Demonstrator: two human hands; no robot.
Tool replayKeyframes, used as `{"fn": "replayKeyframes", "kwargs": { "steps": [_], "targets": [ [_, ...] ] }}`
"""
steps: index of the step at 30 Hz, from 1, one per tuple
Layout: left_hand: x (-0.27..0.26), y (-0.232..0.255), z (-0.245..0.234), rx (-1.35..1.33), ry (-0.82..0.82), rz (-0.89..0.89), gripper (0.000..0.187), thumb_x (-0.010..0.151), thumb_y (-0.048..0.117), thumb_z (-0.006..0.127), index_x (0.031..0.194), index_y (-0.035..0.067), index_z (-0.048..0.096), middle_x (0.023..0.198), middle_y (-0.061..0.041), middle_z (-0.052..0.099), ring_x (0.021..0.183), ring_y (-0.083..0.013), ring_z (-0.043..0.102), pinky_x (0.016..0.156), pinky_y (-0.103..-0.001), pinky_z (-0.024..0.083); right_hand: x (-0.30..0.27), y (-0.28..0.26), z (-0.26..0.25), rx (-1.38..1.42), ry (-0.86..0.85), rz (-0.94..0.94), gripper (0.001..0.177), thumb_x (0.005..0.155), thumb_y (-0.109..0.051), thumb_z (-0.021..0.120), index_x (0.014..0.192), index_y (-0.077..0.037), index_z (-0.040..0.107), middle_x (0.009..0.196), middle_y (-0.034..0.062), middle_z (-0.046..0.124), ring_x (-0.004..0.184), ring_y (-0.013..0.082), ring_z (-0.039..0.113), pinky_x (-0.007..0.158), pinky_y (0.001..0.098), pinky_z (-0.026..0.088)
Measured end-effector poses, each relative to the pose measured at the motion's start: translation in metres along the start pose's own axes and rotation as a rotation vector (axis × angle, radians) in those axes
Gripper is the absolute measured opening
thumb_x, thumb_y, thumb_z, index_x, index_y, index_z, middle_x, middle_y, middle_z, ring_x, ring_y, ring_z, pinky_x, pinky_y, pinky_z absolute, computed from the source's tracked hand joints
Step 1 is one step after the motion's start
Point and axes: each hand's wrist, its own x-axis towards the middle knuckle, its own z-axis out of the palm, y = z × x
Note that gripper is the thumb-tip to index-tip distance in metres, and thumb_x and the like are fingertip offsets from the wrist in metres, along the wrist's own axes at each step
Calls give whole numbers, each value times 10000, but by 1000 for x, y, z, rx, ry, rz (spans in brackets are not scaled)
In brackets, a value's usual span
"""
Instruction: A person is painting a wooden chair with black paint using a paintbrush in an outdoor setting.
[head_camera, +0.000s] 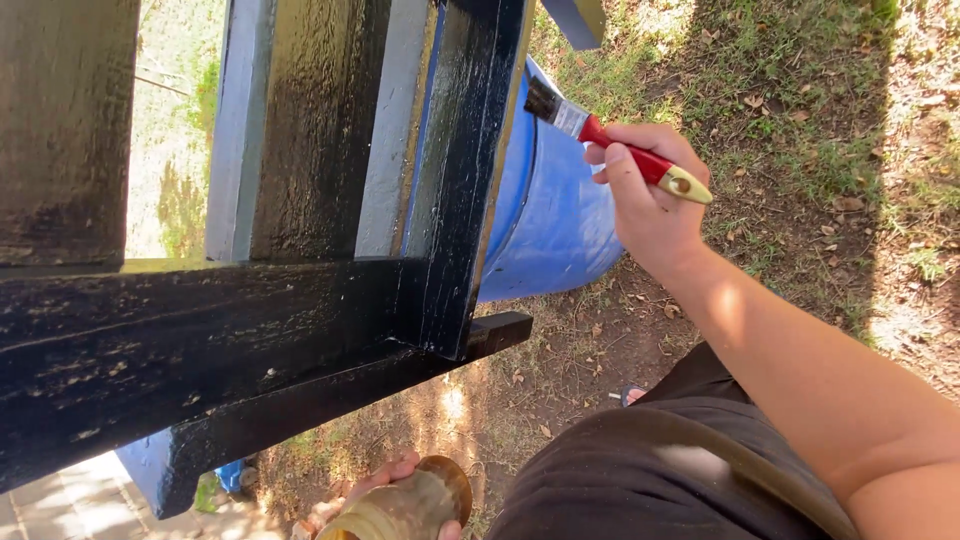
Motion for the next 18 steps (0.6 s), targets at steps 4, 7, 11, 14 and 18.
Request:
{"fn": "replayKeyframes", "kwargs": {
  "steps": [4,7,11,14,18],
  "targets": [
    [3,-3,11,50,57,-107,894,347,213,967,1157,61,618,1198,-90,727,1186,-214,696,1071,-351,484,-9,-2,8,48,-178,300,117,952,53,532,996,30,639,836,179,707,693,198,691,579,258,596],
    [1,-11,16,2,86,22,986,351,252,943,1198,38,486,1167,-119,689,1197,-235,665,1103,-356,435,-29,-3,6,145,-351,513,120,927,23,559,933,11,679,751,165,720,592,171,669,519,241,582],
    [11,21,24,135,77,25,906,329,359,941,1106,55,588,1145,-82,737,1157,-203,707,1048,-313,468,-35,-6,-6,351,-284,635,128,920,23,557,902,13,683,673,179,703,554,220,682,472,257,563],
    [9,30,29,88,21,45,891,434,265,940,1196,71,519,1197,-108,695,1209,-250,676,1120,-388,453,-27,-2,-4,360,-64,591,118,971,-3,502,967,13,618,743,233,681,619,276,694,523,318,573],
    [12,38,31,100,22,-24,927,385,271,945,1173,60,503,1197,-102,697,1217,-246,676,1114,-363,433,-24,7,0,124,-254,693,114,946,34,552,953,4,662,771,192,743,672,218,753,535,257,631]
  ]
}}
